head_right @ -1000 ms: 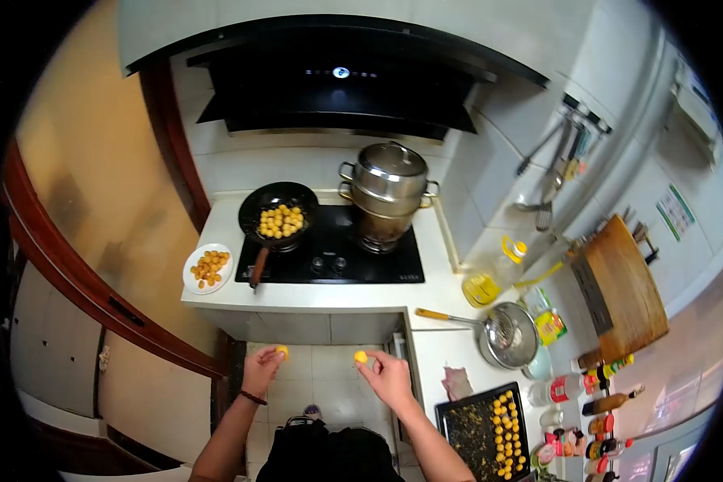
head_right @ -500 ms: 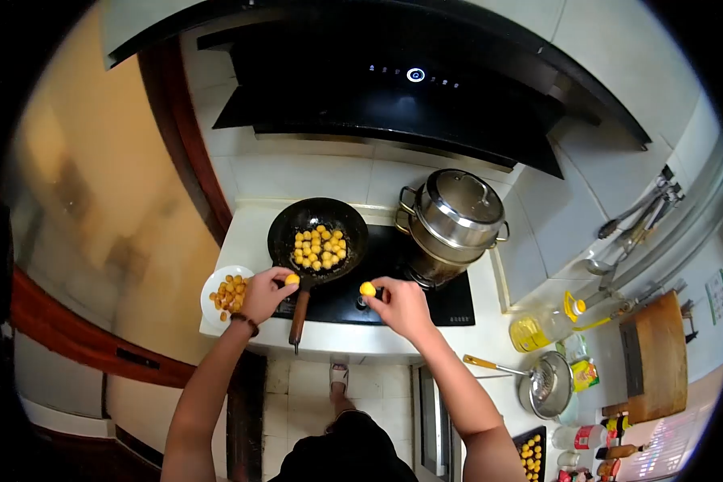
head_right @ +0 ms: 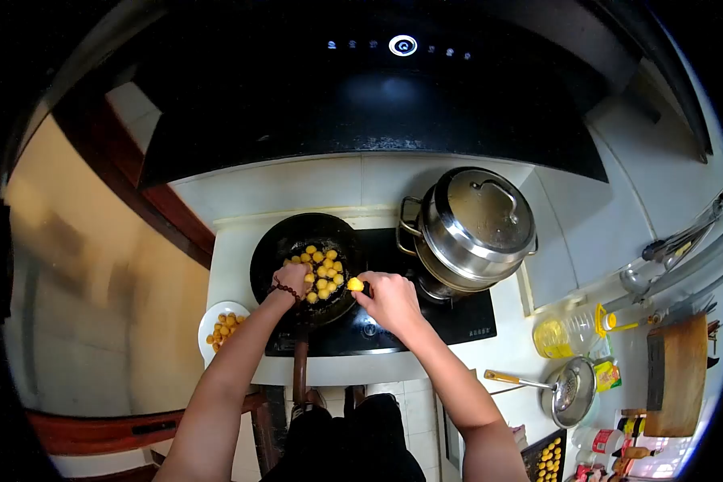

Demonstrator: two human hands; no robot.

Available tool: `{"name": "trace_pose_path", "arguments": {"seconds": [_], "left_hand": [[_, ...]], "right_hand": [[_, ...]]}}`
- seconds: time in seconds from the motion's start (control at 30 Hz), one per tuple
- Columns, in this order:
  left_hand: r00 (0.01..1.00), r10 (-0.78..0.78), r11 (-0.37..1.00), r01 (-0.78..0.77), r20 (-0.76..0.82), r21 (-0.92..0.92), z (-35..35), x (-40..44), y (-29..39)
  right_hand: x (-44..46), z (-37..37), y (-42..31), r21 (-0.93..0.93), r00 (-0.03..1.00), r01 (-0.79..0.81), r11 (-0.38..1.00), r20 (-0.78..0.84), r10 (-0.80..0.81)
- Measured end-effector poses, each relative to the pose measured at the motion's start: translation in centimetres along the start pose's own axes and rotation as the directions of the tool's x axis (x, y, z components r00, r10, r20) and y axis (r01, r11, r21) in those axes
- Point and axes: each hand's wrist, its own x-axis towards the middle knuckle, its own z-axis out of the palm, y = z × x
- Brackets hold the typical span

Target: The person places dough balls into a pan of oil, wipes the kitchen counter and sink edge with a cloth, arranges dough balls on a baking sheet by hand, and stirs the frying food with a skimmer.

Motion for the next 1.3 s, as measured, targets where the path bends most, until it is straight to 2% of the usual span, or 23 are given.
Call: {"name": "trace_pose_path", "arguments": {"seconds": [0.13,0.23,0.3,0.33,0.37,0.43,0.47,0.63,0.7,0.73,0.77,0.83,0.9,0.97,1.0,1.1,1.17,1.23,1.3], "left_hand": [[0.999,-0.001,1.000,0.001,0.054,-0.004,2.6,2.2,-0.8],[0.998,-0.006,1.000,0.008,0.061,-0.028,1.7,1.9,-0.9],[0.998,-0.049,0.992,0.043,-0.045,-0.121,1.1,1.8,-1.2],[0.977,0.065,0.981,-0.100,-0.204,-0.164,1.6,2.1,-2.5],[0.977,0.053,0.982,-0.089,-0.208,-0.168,0.8,1.7,-3.0],[0.952,0.031,0.920,-0.147,-0.306,-0.362,-3.1,-0.5,-3.3],[0.944,0.018,0.914,-0.149,-0.329,-0.378,-5.0,-2.2,-3.3],[0.951,-0.065,0.906,-0.071,-0.303,-0.417,-6.5,-7.9,-5.4],[0.937,-0.059,0.860,-0.128,-0.345,-0.495,-6.3,-10.2,-5.7],[0.950,-0.117,0.830,-0.066,-0.289,-0.554,-6.2,-11.3,-5.5],[0.941,-0.146,0.800,-0.070,-0.306,-0.596,-5.6,-12.2,-5.5],[0.948,-0.197,0.785,0.000,-0.250,-0.620,-6.1,-14.1,-4.9],[0.935,-0.222,0.767,-0.008,-0.276,-0.642,-5.5,-15.2,-4.9],[0.941,-0.267,0.700,0.041,-0.208,-0.713,-5.3,-16.1,-4.9],[0.926,-0.255,0.713,-0.016,-0.280,-0.701,-4.7,-16.4,-5.2],[0.911,-0.340,0.659,0.054,-0.233,-0.751,-5.4,-17.9,-5.4],[0.900,-0.386,0.611,0.083,-0.204,-0.787,-5.0,-18.8,-5.6],[0.860,-0.447,0.487,0.004,-0.246,-0.873,-3.1,-19.1,-6.4],[0.864,-0.443,0.458,-0.010,-0.238,-0.889,-2.3,-19.2,-6.2]], "right_hand": [[1.2,1.6,1.3,-0.007,0.999,-0.016,1.000,0.049,0.017],[2.5,2.9,1.1,-0.067,0.993,0.016,0.998,0.119,-0.008],[3.5,4.4,1.2,-0.088,0.988,0.057,0.994,0.149,-0.043],[4.1,5.3,1.3,-0.089,0.986,0.065,0.994,0.158,-0.051],[5.0,6.1,1.5,-0.123,0.978,0.103,0.987,0.192,-0.079],[6.5,8.3,2.2,-0.152,0.967,0.149,0.977,0.230,-0.112],[7.2,9.5,2.8,-0.176,0.958,0.197,0.964,0.245,-0.150],[9.6,14.8,4.7,-0.251,0.895,0.308,0.918,0.403,-0.190],[9.8,16.1,4.4,-0.250,0.878,0.330,0.910,0.436,-0.199],[9.9,16.6,4.2,-0.252,0.864,0.347,0.903,0.461,-0.203],[9.9,16.9,3.8,-0.251,0.859,0.355,0.900,0.468,-0.208],[9.8,17.1,2.9,-0.262,0.848,0.354,0.898,0.494,-0.191],[10.0,18.5,3.5,-0.280,0.838,0.391,0.877,0.503,-0.213],[10.1,19.0,3.7,-0.223,0.828,0.379,0.898,0.515,-0.222],[10.2,18.6,3.6,-0.225,0.826,0.381,0.897,0.518,-0.221],[10.6,14.8,2.6,-0.237,0.876,0.305,0.922,0.450,-0.174],[10.9,12.8,2.5,-0.224,0.913,0.195,0.955,0.398,-0.092],[11.0,12.6,2.7,-0.219,0.925,0.188,0.958,0.366,-0.098],[11.3,13.3,2.4,-0.201,0.924,0.250,0.947,0.341,-0.171]]}}
